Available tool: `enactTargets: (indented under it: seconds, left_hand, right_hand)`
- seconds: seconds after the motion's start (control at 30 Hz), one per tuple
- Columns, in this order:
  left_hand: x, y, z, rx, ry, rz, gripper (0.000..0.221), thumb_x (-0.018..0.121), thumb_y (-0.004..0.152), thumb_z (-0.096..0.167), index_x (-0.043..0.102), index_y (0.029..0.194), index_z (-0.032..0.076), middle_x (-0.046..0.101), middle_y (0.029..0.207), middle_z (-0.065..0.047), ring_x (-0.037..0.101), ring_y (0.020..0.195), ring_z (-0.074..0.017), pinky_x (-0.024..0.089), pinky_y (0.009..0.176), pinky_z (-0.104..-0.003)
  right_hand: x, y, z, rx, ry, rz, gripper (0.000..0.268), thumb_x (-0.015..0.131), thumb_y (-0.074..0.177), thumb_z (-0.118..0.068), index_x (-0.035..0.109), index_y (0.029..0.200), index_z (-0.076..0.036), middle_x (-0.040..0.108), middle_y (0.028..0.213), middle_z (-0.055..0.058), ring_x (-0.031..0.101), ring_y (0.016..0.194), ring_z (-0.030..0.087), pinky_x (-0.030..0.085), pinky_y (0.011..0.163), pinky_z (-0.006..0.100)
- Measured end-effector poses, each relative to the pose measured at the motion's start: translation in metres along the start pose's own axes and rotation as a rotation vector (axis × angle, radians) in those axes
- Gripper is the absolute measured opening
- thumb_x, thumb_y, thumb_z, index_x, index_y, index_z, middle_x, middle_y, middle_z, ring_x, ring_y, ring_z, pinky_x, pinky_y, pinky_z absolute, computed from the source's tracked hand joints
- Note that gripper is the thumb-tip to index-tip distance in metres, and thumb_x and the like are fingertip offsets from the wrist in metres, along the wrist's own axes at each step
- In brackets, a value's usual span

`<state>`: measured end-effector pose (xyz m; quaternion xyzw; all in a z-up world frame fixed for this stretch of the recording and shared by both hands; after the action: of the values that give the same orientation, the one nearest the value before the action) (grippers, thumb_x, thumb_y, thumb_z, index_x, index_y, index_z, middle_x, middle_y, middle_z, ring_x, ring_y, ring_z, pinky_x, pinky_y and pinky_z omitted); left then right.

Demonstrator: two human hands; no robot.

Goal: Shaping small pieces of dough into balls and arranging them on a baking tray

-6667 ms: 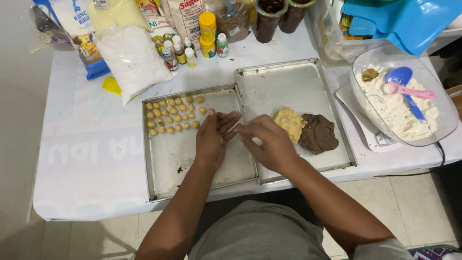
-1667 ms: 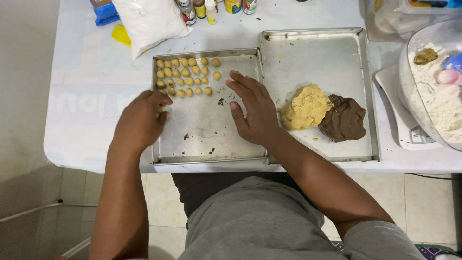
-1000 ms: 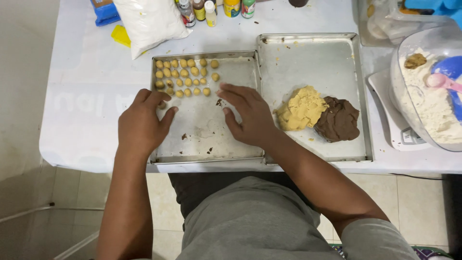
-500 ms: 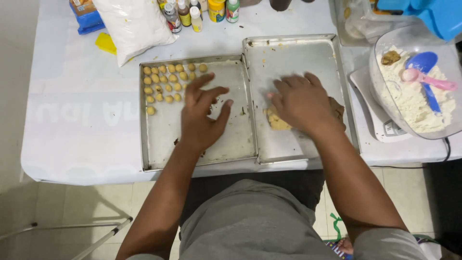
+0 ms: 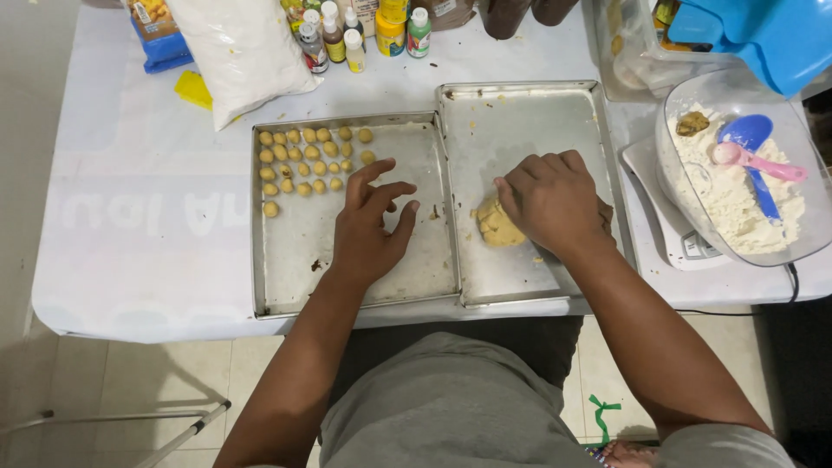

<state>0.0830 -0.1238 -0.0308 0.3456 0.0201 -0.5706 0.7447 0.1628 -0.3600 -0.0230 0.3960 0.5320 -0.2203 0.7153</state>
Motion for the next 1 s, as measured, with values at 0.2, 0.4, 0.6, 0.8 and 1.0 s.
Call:
enactTargets:
  seconds: [0.2, 0.4, 0.6, 0.8, 1.0]
  left_hand:
    - [0.002, 0.001, 0.001, 0.003, 0.007, -0.04, 0.013, 0.07, 0.097, 0.009, 0.068, 0.11, 0.013, 0.05, 0.137, -0.005, 0.069, 0.082, -0.0219, 0.059, 0.066, -0.034]
    - [0.005, -0.001, 0.002, 0.0, 0.021, -0.063, 0.013, 0.07, 0.097, 0.009, 0.067, 0.109, 0.012, 0.05, 0.137, -0.006, 0.069, 0.082, -0.0223, 0.06, 0.066, -0.035]
    - [0.005, -0.003, 0.002, 0.012, 0.026, -0.07, 0.014, 0.07, 0.096, 0.011, 0.067, 0.109, 0.014, 0.05, 0.137, -0.006, 0.07, 0.082, -0.0214, 0.061, 0.068, -0.037]
    - [0.004, -0.003, 0.006, 0.004, 0.019, -0.078, 0.014, 0.071, 0.096, 0.01, 0.067, 0.109, 0.014, 0.05, 0.137, -0.007, 0.07, 0.081, -0.0217, 0.061, 0.067, -0.036]
    - [0.004, -0.002, 0.008, -0.024, -0.012, -0.09, 0.013, 0.07, 0.096, 0.009, 0.067, 0.108, 0.014, 0.052, 0.132, -0.007, 0.069, 0.083, -0.0228, 0.06, 0.069, -0.038]
  right_hand:
    - [0.002, 0.001, -0.001, -0.048, -0.062, 0.088, 0.026, 0.066, 0.103, -0.034, 0.074, 0.084, -0.017, 0.067, 0.078, 0.002, 0.068, 0.078, 0.02, 0.047, 0.082, 0.036]
    - [0.002, -0.002, -0.003, -0.068, -0.079, 0.142, 0.026, 0.064, 0.103, -0.032, 0.069, 0.084, -0.015, 0.061, 0.077, 0.004, 0.065, 0.078, 0.023, 0.047, 0.08, 0.037]
    - [-0.016, -0.005, -0.004, 0.018, 0.015, 0.007, 0.02, 0.067, 0.102, -0.03, 0.076, 0.094, -0.014, 0.07, 0.094, 0.007, 0.07, 0.096, 0.027, 0.048, 0.09, 0.04]
    - [-0.025, -0.009, 0.001, 0.074, 0.053, -0.33, 0.022, 0.061, 0.103, -0.026, 0.077, 0.114, -0.015, 0.074, 0.113, 0.009, 0.071, 0.11, 0.028, 0.046, 0.1, 0.041]
    - [-0.042, -0.007, -0.009, 0.048, 0.073, -0.332, 0.019, 0.067, 0.098, -0.021, 0.077, 0.111, -0.011, 0.073, 0.104, 0.011, 0.072, 0.101, 0.03, 0.052, 0.095, 0.041]
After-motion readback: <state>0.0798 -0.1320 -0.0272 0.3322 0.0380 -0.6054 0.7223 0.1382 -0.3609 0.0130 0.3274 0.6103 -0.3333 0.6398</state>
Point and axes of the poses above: each hand's wrist, its own y-axis towards the middle knuckle, its own x-axis out of the palm, z = x × y, the point moved 6 cm from there along y, towards the middle knuckle
